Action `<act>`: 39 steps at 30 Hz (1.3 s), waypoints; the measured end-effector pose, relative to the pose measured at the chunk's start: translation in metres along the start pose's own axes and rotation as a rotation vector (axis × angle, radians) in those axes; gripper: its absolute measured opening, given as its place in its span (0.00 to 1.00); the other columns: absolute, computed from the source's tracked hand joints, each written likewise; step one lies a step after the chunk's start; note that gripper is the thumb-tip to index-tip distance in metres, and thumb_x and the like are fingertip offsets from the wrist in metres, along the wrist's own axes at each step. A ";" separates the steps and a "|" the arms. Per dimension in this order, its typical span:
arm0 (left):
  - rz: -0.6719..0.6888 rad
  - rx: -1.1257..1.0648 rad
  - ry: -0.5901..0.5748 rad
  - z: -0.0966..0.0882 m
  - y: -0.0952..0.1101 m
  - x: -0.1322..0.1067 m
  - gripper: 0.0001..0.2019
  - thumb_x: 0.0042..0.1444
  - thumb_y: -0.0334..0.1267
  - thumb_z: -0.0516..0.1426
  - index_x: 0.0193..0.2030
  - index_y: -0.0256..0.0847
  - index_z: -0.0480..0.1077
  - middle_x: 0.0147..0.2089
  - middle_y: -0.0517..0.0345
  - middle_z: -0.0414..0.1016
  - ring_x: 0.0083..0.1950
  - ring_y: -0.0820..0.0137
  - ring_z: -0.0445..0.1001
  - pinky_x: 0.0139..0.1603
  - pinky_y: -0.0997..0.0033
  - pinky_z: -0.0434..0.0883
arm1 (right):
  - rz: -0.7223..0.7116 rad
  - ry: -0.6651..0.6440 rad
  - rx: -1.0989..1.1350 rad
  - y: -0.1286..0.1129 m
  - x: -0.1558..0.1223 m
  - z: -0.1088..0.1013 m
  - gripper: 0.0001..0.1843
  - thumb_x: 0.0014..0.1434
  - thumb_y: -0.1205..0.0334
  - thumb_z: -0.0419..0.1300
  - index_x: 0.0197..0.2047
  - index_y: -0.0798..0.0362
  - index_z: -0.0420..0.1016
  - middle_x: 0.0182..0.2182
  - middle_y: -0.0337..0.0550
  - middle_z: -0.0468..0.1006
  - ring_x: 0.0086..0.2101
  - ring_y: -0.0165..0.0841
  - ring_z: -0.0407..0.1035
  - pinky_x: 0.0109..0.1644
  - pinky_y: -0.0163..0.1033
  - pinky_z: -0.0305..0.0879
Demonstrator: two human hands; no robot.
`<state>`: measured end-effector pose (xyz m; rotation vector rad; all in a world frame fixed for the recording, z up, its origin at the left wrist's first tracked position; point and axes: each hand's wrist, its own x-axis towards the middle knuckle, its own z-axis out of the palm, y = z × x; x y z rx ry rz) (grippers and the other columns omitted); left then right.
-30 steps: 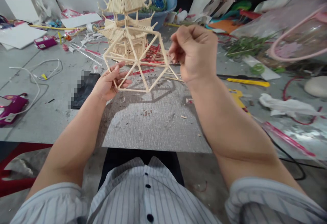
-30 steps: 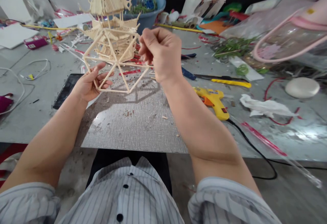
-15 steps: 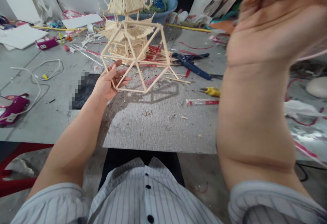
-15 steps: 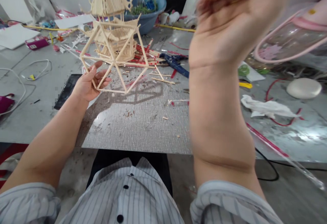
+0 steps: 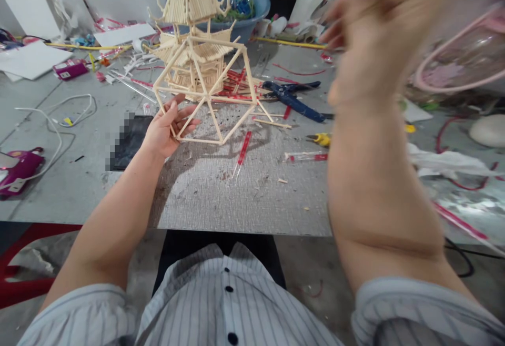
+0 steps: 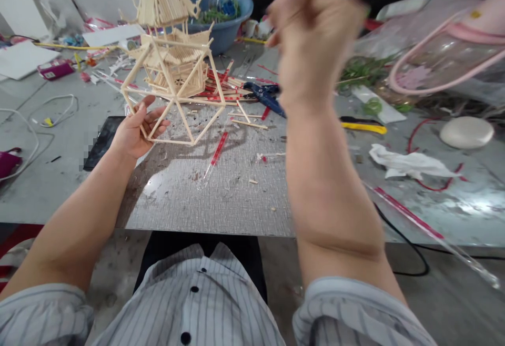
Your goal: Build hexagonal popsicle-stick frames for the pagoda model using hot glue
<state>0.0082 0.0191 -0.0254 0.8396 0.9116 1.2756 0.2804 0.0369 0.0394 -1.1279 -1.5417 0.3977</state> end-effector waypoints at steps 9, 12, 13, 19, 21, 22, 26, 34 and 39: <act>-0.013 0.065 -0.047 0.010 -0.004 -0.007 0.25 0.68 0.39 0.51 0.70 0.51 0.57 0.38 0.60 0.84 0.32 0.73 0.81 0.33 0.79 0.77 | 0.256 -0.404 0.077 0.011 -0.028 0.067 0.09 0.62 0.59 0.64 0.31 0.53 0.79 0.17 0.34 0.68 0.13 0.24 0.61 0.20 0.34 0.62; -0.039 0.073 -0.052 0.015 -0.007 -0.010 0.24 0.67 0.40 0.52 0.70 0.51 0.59 0.37 0.61 0.84 0.32 0.73 0.81 0.34 0.77 0.77 | 0.275 -0.436 0.186 0.016 -0.031 0.073 0.10 0.56 0.58 0.70 0.28 0.53 0.78 0.20 0.36 0.70 0.12 0.23 0.59 0.15 0.34 0.57; -0.041 0.071 -0.049 0.017 -0.007 -0.011 0.24 0.67 0.40 0.53 0.69 0.52 0.59 0.38 0.61 0.84 0.32 0.74 0.81 0.35 0.77 0.77 | 0.286 -0.426 0.218 0.017 -0.032 0.075 0.10 0.55 0.58 0.70 0.27 0.53 0.77 0.19 0.35 0.70 0.12 0.23 0.60 0.14 0.33 0.56; -0.019 0.046 -0.018 0.017 -0.006 -0.011 0.23 0.68 0.41 0.52 0.69 0.51 0.61 0.44 0.59 0.84 0.34 0.74 0.81 0.36 0.78 0.77 | 0.312 -0.200 0.372 0.010 -0.032 0.080 0.12 0.60 0.60 0.65 0.26 0.51 0.72 0.21 0.33 0.72 0.15 0.23 0.65 0.18 0.31 0.59; -0.006 0.024 0.001 0.016 -0.005 -0.010 0.23 0.68 0.39 0.50 0.70 0.49 0.59 0.43 0.58 0.84 0.33 0.74 0.80 0.35 0.78 0.77 | 0.308 -0.132 0.431 0.006 -0.030 0.076 0.13 0.63 0.57 0.63 0.27 0.50 0.71 0.23 0.34 0.75 0.17 0.23 0.64 0.20 0.33 0.60; 0.003 0.011 0.016 0.015 -0.004 -0.010 0.23 0.69 0.38 0.49 0.70 0.47 0.58 0.42 0.59 0.84 0.33 0.74 0.80 0.35 0.78 0.77 | 0.310 -0.087 0.463 0.004 -0.028 0.072 0.14 0.64 0.54 0.61 0.28 0.49 0.70 0.23 0.33 0.74 0.17 0.24 0.62 0.21 0.34 0.60; 0.029 -0.017 0.096 0.014 -0.001 -0.007 0.23 0.70 0.38 0.47 0.71 0.47 0.56 0.41 0.60 0.84 0.32 0.75 0.79 0.34 0.79 0.76 | 0.295 0.063 0.580 -0.003 -0.019 0.055 0.21 0.67 0.43 0.54 0.26 0.45 0.64 0.17 0.32 0.63 0.16 0.27 0.54 0.20 0.38 0.57; 0.094 -0.073 0.150 0.006 -0.005 0.001 0.22 0.70 0.40 0.47 0.70 0.52 0.57 0.42 0.61 0.83 0.33 0.77 0.79 0.37 0.80 0.75 | 0.051 0.339 0.560 -0.006 -0.001 0.006 0.23 0.68 0.44 0.47 0.25 0.46 0.55 0.20 0.35 0.52 0.18 0.29 0.58 0.23 0.37 0.63; 0.095 -0.036 0.139 0.004 -0.006 0.002 0.24 0.68 0.43 0.50 0.70 0.58 0.57 0.44 0.62 0.83 0.35 0.77 0.80 0.38 0.81 0.75 | 0.144 0.211 0.629 -0.009 -0.004 0.010 0.27 0.65 0.43 0.52 0.20 0.47 0.51 0.18 0.34 0.49 0.16 0.27 0.52 0.19 0.37 0.55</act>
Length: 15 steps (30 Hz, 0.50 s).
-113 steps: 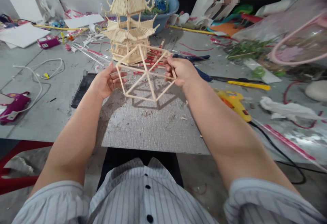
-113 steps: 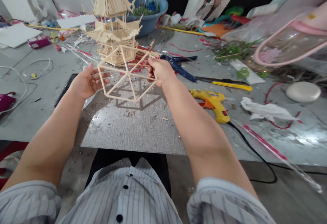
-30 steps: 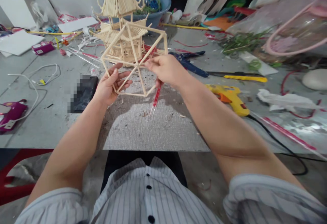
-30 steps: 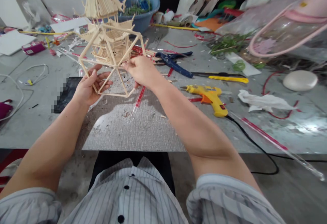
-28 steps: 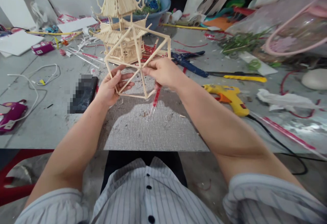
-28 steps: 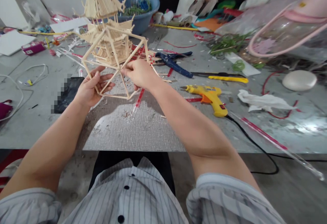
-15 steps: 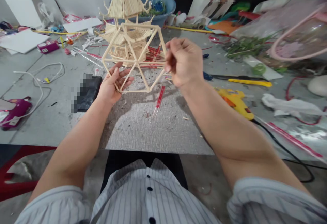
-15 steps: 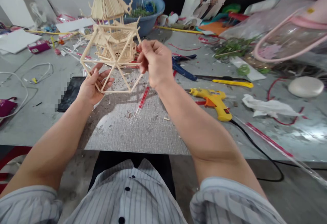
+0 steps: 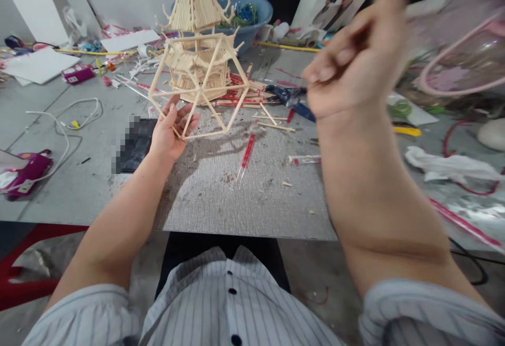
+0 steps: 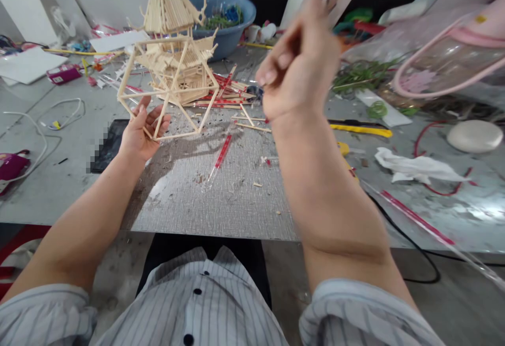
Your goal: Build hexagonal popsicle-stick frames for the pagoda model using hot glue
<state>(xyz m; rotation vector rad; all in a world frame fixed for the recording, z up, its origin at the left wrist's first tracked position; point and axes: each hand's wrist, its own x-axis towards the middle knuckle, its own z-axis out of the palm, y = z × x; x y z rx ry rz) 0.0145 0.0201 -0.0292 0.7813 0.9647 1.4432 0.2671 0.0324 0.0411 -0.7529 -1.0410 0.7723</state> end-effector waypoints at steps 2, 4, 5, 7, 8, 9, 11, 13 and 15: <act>0.004 -0.019 -0.041 -0.001 -0.001 0.000 0.26 0.67 0.45 0.52 0.71 0.60 0.54 0.42 0.64 0.83 0.35 0.77 0.80 0.37 0.81 0.75 | 0.199 -0.127 -0.059 0.012 -0.008 0.011 0.28 0.60 0.39 0.59 0.20 0.46 0.54 0.17 0.33 0.53 0.16 0.26 0.51 0.18 0.37 0.52; 0.003 -0.042 -0.067 -0.002 -0.001 0.000 0.28 0.66 0.45 0.53 0.72 0.60 0.52 0.40 0.66 0.83 0.34 0.77 0.80 0.37 0.81 0.75 | 0.284 -0.238 -0.161 0.027 -0.016 0.021 0.25 0.57 0.40 0.63 0.22 0.47 0.60 0.17 0.33 0.56 0.17 0.26 0.53 0.19 0.37 0.53; 0.001 -0.048 -0.068 -0.002 -0.001 0.000 0.28 0.66 0.44 0.53 0.72 0.59 0.52 0.39 0.66 0.83 0.34 0.77 0.80 0.37 0.81 0.75 | 0.269 -0.274 -0.217 0.034 -0.018 0.024 0.24 0.56 0.40 0.64 0.23 0.47 0.62 0.17 0.33 0.58 0.17 0.27 0.55 0.20 0.36 0.54; -0.011 -0.049 -0.057 -0.001 -0.001 0.000 0.27 0.67 0.42 0.52 0.72 0.56 0.53 0.37 0.66 0.83 0.33 0.77 0.80 0.36 0.81 0.76 | 0.142 -0.268 -0.323 0.046 -0.018 0.024 0.20 0.56 0.44 0.66 0.25 0.48 0.65 0.19 0.34 0.64 0.21 0.27 0.61 0.24 0.36 0.59; -0.021 -0.046 -0.055 -0.001 -0.001 -0.001 0.26 0.68 0.42 0.52 0.71 0.54 0.53 0.36 0.66 0.83 0.33 0.77 0.80 0.35 0.81 0.76 | 0.059 -0.237 -0.368 0.051 -0.016 0.022 0.17 0.56 0.47 0.67 0.28 0.47 0.67 0.22 0.35 0.68 0.25 0.28 0.64 0.29 0.36 0.63; -0.032 -0.042 -0.057 -0.001 -0.001 -0.001 0.26 0.68 0.42 0.52 0.71 0.53 0.54 0.36 0.66 0.83 0.33 0.77 0.80 0.35 0.80 0.76 | -0.020 -0.193 -0.405 0.056 -0.012 0.018 0.14 0.56 0.50 0.68 0.30 0.47 0.68 0.25 0.35 0.71 0.30 0.29 0.67 0.33 0.37 0.65; -0.051 -0.039 -0.072 -0.001 -0.002 -0.002 0.25 0.68 0.43 0.52 0.70 0.53 0.56 0.35 0.66 0.82 0.32 0.77 0.80 0.34 0.80 0.76 | -0.080 -0.139 -0.460 0.066 -0.002 0.009 0.10 0.57 0.54 0.68 0.34 0.45 0.70 0.30 0.36 0.76 0.37 0.31 0.69 0.42 0.37 0.67; -0.076 -0.034 -0.097 0.000 -0.003 -0.003 0.25 0.67 0.44 0.54 0.69 0.53 0.57 0.35 0.66 0.82 0.32 0.77 0.80 0.34 0.80 0.76 | 0.003 -0.172 -0.475 0.075 0.006 0.001 0.09 0.59 0.53 0.66 0.32 0.46 0.71 0.29 0.37 0.77 0.36 0.32 0.71 0.42 0.38 0.67; -0.108 -0.021 -0.112 0.000 -0.003 -0.004 0.24 0.66 0.42 0.54 0.68 0.50 0.59 0.34 0.64 0.82 0.31 0.75 0.81 0.33 0.79 0.76 | 0.130 -0.261 -0.473 0.083 0.011 -0.004 0.14 0.61 0.50 0.64 0.28 0.49 0.73 0.26 0.39 0.76 0.31 0.32 0.72 0.38 0.39 0.67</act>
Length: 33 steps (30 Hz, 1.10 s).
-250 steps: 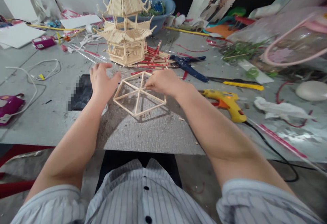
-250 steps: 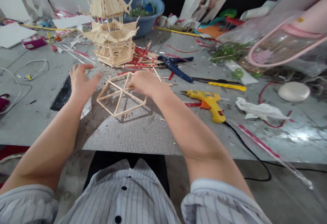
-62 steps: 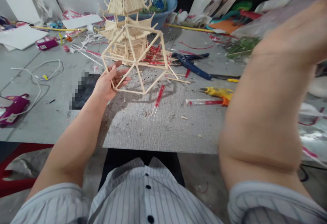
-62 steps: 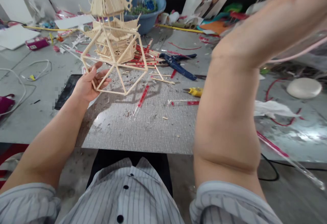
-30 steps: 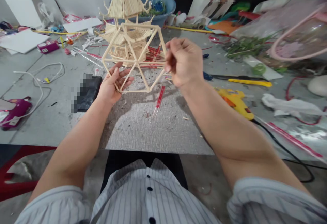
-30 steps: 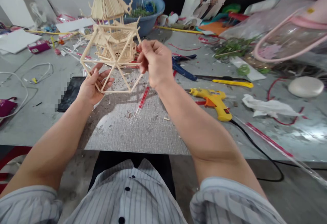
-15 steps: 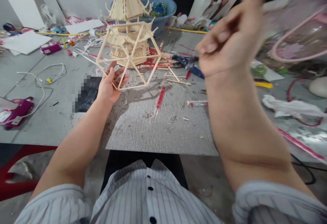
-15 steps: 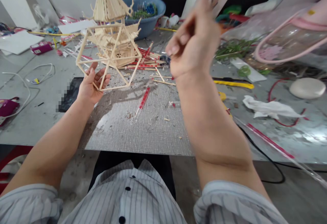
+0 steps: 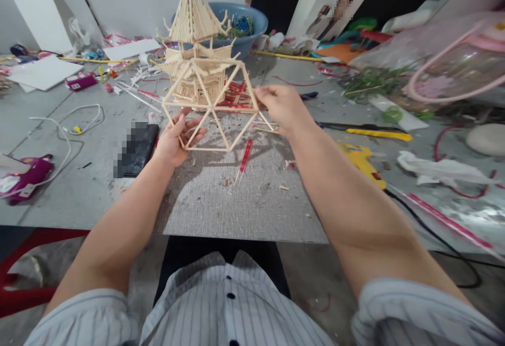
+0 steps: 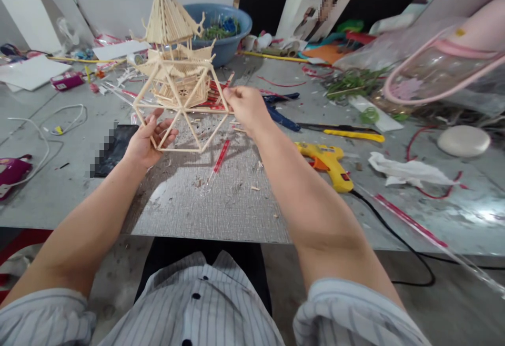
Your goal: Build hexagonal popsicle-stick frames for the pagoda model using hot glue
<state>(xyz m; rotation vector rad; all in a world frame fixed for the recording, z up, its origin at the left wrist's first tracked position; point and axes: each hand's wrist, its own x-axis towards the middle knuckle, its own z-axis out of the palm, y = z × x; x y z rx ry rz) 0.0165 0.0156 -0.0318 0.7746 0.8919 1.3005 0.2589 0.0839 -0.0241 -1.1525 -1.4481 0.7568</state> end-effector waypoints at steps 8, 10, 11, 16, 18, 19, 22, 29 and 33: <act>-0.111 0.190 0.055 0.002 0.008 -0.002 0.22 0.68 0.41 0.51 0.66 0.40 0.59 0.29 0.59 0.81 0.24 0.68 0.79 0.25 0.71 0.75 | 0.246 -0.189 0.113 0.004 -0.002 -0.003 0.11 0.60 0.60 0.66 0.26 0.54 0.76 0.18 0.39 0.73 0.18 0.28 0.66 0.24 0.37 0.66; -0.101 0.254 0.108 -0.001 0.009 0.000 0.22 0.67 0.44 0.52 0.65 0.41 0.60 0.27 0.59 0.80 0.21 0.69 0.77 0.21 0.73 0.72 | 0.312 -0.269 0.117 0.003 -0.004 -0.005 0.05 0.59 0.65 0.66 0.30 0.54 0.78 0.18 0.38 0.74 0.17 0.28 0.67 0.24 0.36 0.67; -0.096 0.283 0.130 -0.002 0.009 0.001 0.22 0.67 0.44 0.53 0.65 0.42 0.60 0.26 0.60 0.79 0.19 0.70 0.75 0.20 0.74 0.70 | 0.342 -0.313 0.121 0.002 -0.005 -0.005 0.02 0.58 0.66 0.66 0.33 0.53 0.79 0.18 0.37 0.74 0.18 0.28 0.68 0.24 0.36 0.68; -0.071 0.401 0.090 -0.005 0.006 0.002 0.28 0.63 0.33 0.55 0.69 0.40 0.55 0.22 0.63 0.75 0.15 0.73 0.69 0.18 0.76 0.67 | 0.323 -0.292 0.182 0.008 -0.005 -0.004 0.07 0.63 0.62 0.61 0.35 0.51 0.79 0.21 0.38 0.77 0.17 0.27 0.66 0.23 0.35 0.68; -0.094 0.459 0.057 -0.005 0.005 0.002 0.29 0.63 0.30 0.53 0.70 0.41 0.53 0.21 0.64 0.74 0.14 0.73 0.68 0.18 0.76 0.66 | 0.281 -0.218 0.186 0.013 -0.004 -0.002 0.12 0.65 0.55 0.59 0.34 0.52 0.79 0.21 0.39 0.78 0.16 0.27 0.65 0.23 0.35 0.67; -0.105 0.481 0.048 -0.005 0.004 0.002 0.29 0.63 0.29 0.53 0.70 0.41 0.53 0.20 0.64 0.74 0.13 0.73 0.67 0.19 0.76 0.66 | 0.267 -0.195 0.180 0.016 -0.003 -0.001 0.13 0.65 0.53 0.59 0.35 0.52 0.79 0.21 0.39 0.77 0.16 0.27 0.65 0.22 0.36 0.67; -0.107 0.525 0.049 -0.006 0.002 0.003 0.30 0.62 0.28 0.53 0.71 0.40 0.53 0.20 0.63 0.74 0.14 0.72 0.69 0.19 0.76 0.67 | 0.244 -0.181 0.166 0.021 -0.003 0.001 0.15 0.63 0.48 0.61 0.38 0.52 0.79 0.20 0.38 0.76 0.15 0.27 0.65 0.21 0.35 0.67; -0.100 0.656 0.057 -0.007 -0.001 0.005 0.30 0.63 0.26 0.51 0.72 0.39 0.49 0.21 0.65 0.73 0.14 0.73 0.69 0.20 0.76 0.69 | 0.222 -0.178 0.185 0.027 -0.001 0.000 0.18 0.62 0.46 0.61 0.37 0.54 0.78 0.20 0.37 0.75 0.14 0.25 0.64 0.20 0.34 0.68; -0.087 0.685 0.048 -0.006 -0.001 0.005 0.31 0.63 0.25 0.50 0.72 0.35 0.47 0.20 0.64 0.74 0.14 0.72 0.69 0.18 0.76 0.67 | 0.242 -0.169 0.215 0.026 -0.001 0.000 0.16 0.62 0.48 0.63 0.35 0.54 0.77 0.18 0.37 0.75 0.14 0.25 0.64 0.17 0.32 0.66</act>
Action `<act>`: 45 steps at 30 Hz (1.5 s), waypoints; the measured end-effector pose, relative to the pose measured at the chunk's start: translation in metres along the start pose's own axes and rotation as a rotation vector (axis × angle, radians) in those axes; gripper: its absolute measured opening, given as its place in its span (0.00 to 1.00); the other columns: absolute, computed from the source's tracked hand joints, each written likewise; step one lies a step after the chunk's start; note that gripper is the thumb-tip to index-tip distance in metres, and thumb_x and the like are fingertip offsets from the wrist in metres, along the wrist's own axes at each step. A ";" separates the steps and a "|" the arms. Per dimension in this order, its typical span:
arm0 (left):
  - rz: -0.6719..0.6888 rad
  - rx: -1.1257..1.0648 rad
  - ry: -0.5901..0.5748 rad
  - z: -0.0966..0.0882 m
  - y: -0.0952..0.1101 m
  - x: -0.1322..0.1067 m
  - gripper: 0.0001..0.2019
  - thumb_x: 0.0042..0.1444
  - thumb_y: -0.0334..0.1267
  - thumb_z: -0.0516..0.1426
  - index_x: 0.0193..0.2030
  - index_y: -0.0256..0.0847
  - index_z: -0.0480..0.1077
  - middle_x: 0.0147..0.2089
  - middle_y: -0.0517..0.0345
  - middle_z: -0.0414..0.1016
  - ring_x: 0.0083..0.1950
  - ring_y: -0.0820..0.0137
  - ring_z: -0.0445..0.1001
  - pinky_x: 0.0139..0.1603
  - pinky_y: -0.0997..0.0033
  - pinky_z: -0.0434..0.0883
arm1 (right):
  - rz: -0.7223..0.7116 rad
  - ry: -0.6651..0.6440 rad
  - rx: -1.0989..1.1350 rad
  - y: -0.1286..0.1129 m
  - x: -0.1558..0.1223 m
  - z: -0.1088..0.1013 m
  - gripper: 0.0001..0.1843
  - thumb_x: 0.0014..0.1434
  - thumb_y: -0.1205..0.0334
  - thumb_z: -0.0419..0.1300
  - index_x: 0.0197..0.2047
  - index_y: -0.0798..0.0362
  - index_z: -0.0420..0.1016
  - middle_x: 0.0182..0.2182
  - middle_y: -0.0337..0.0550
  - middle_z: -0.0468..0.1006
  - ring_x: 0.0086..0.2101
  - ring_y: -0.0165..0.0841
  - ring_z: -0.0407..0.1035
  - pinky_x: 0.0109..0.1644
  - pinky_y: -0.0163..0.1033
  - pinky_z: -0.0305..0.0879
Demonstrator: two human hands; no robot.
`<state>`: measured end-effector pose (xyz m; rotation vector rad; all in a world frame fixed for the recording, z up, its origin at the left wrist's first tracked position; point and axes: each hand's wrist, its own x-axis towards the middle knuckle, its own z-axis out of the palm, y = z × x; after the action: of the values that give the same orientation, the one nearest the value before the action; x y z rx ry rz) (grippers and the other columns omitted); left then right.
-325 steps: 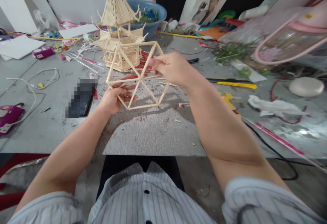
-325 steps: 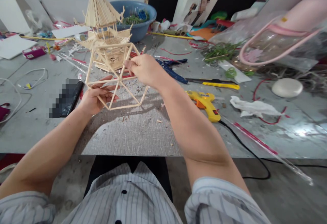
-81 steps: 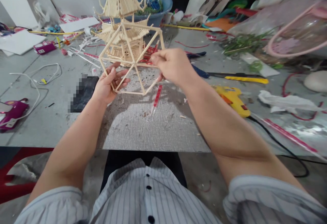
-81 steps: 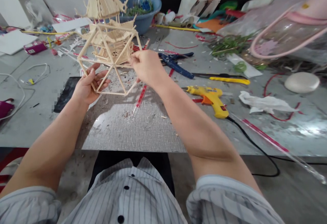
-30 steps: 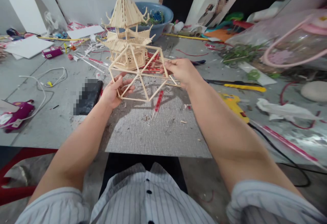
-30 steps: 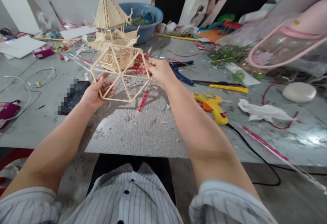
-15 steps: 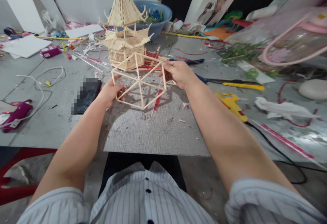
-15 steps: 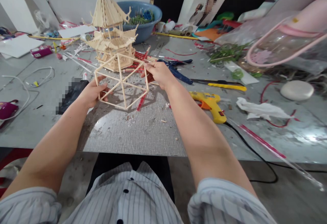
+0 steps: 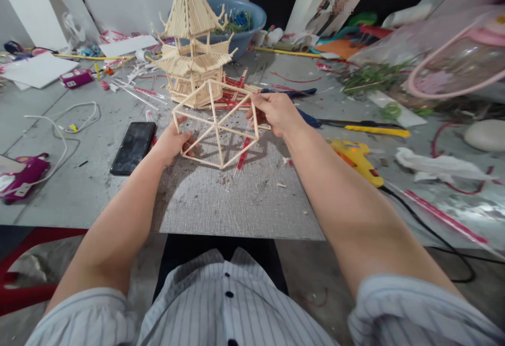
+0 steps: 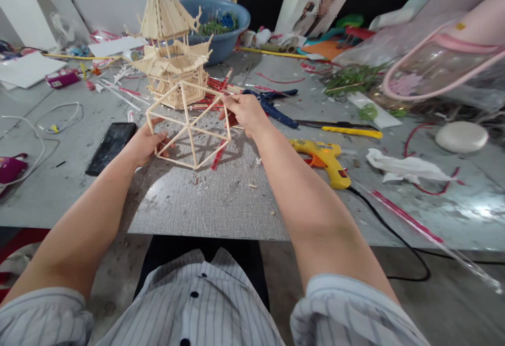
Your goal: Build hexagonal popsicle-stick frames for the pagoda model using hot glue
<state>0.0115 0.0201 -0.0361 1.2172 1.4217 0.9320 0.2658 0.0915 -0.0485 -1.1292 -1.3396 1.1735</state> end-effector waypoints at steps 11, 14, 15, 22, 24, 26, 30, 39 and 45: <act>0.011 -0.002 0.004 0.000 -0.002 0.001 0.32 0.62 0.25 0.50 0.72 0.34 0.47 0.20 0.63 0.75 0.13 0.71 0.70 0.19 0.75 0.67 | 0.024 0.035 0.020 -0.008 -0.007 0.005 0.14 0.65 0.54 0.60 0.33 0.55 0.77 0.17 0.36 0.74 0.12 0.25 0.63 0.15 0.30 0.63; 0.012 0.004 0.005 0.001 -0.002 0.000 0.32 0.62 0.25 0.51 0.72 0.35 0.47 0.20 0.64 0.75 0.14 0.71 0.70 0.19 0.75 0.67 | 0.019 0.029 0.000 -0.007 -0.007 0.004 0.15 0.64 0.51 0.61 0.33 0.54 0.77 0.18 0.37 0.74 0.13 0.25 0.63 0.16 0.32 0.63; 0.013 0.005 0.005 0.001 -0.002 0.000 0.32 0.62 0.25 0.51 0.72 0.34 0.47 0.20 0.64 0.75 0.14 0.71 0.70 0.19 0.75 0.67 | 0.019 0.032 -0.005 -0.007 -0.007 0.004 0.15 0.64 0.51 0.61 0.33 0.54 0.77 0.18 0.37 0.74 0.13 0.25 0.62 0.16 0.32 0.63; -0.006 -0.008 0.024 0.002 -0.001 0.001 0.31 0.62 0.26 0.52 0.72 0.35 0.49 0.19 0.64 0.74 0.14 0.71 0.69 0.18 0.74 0.67 | 0.036 0.056 0.002 -0.009 -0.008 0.006 0.13 0.64 0.53 0.61 0.36 0.55 0.78 0.18 0.36 0.73 0.13 0.25 0.62 0.16 0.32 0.61; -0.009 -0.058 0.023 0.002 -0.001 0.001 0.29 0.64 0.29 0.52 0.71 0.37 0.51 0.20 0.65 0.74 0.14 0.72 0.68 0.19 0.74 0.67 | 0.036 0.059 0.002 -0.009 -0.007 0.005 0.13 0.65 0.53 0.60 0.38 0.54 0.78 0.18 0.36 0.73 0.13 0.25 0.62 0.16 0.32 0.61; -0.003 -0.123 0.022 0.000 0.000 0.000 0.25 0.67 0.35 0.51 0.69 0.40 0.54 0.21 0.65 0.73 0.14 0.72 0.68 0.19 0.74 0.68 | 0.037 0.031 0.004 -0.008 -0.006 0.004 0.14 0.65 0.51 0.60 0.39 0.53 0.79 0.19 0.36 0.73 0.13 0.25 0.63 0.18 0.33 0.62; -0.010 -0.193 0.016 -0.002 0.004 -0.002 0.23 0.70 0.47 0.46 0.68 0.43 0.56 0.23 0.64 0.74 0.15 0.73 0.69 0.18 0.75 0.66 | 0.037 -0.013 0.014 -0.006 -0.004 0.002 0.16 0.64 0.47 0.60 0.40 0.51 0.78 0.24 0.38 0.76 0.16 0.26 0.64 0.21 0.35 0.65; -0.010 -0.364 0.028 -0.007 0.009 -0.001 0.27 0.69 0.51 0.47 0.71 0.48 0.52 0.28 0.61 0.79 0.18 0.74 0.72 0.21 0.74 0.68 | 0.064 0.114 0.062 -0.005 -0.003 0.004 0.13 0.64 0.55 0.61 0.30 0.52 0.72 0.20 0.34 0.69 0.16 0.23 0.60 0.20 0.32 0.62; 0.053 -0.440 0.089 -0.010 0.003 0.007 0.26 0.69 0.51 0.45 0.72 0.52 0.52 0.35 0.60 0.82 0.22 0.73 0.74 0.24 0.73 0.69 | -0.003 0.262 0.062 0.002 0.010 -0.011 0.16 0.64 0.55 0.60 0.26 0.51 0.67 0.16 0.30 0.60 0.14 0.22 0.56 0.16 0.30 0.56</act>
<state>0.0028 0.0278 -0.0324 0.8944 1.1735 1.2701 0.2763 0.1023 -0.0494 -1.1902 -1.0974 1.0186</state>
